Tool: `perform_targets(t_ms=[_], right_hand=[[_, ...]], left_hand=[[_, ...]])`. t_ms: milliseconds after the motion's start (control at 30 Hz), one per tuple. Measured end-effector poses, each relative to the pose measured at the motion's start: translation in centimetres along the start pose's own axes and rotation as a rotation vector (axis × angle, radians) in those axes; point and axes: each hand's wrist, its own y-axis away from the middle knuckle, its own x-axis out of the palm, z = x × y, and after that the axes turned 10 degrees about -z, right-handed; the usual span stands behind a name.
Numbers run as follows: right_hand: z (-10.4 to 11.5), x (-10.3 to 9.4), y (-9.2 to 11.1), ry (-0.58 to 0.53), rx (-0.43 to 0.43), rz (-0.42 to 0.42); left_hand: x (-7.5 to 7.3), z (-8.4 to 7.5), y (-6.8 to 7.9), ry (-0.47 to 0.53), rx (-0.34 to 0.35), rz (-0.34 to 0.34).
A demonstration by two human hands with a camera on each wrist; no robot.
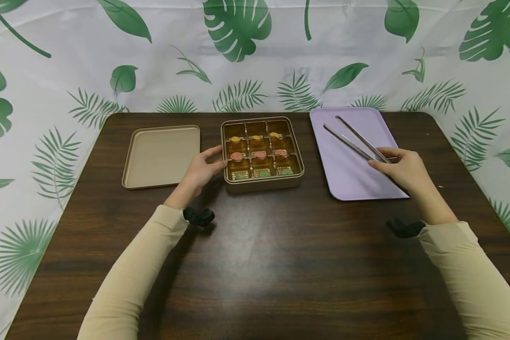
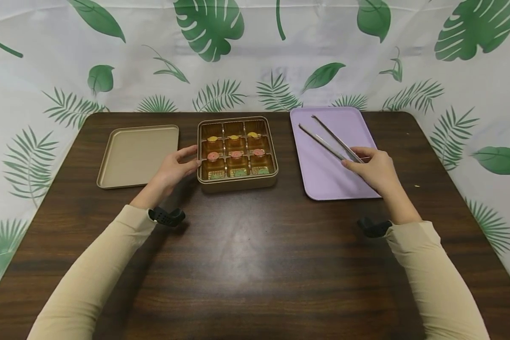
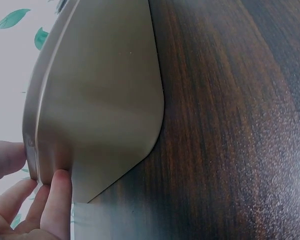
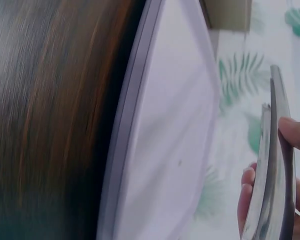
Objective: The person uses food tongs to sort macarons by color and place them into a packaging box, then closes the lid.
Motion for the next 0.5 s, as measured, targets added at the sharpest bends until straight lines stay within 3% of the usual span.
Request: perform_targets(t_ms=[233, 500], right_hand=[[-2.8, -1.4, -0.8, -0.011, 0.162, -0.014], [-5.7, -1.9, -1.2, 0.017, 0.241, -0.1]], left_hand=[[0.1, 0.0, 0.0, 0.006, 0.006, -0.003], [0.2, 0.2, -0.1, 0.018, 0.01, -0.011]])
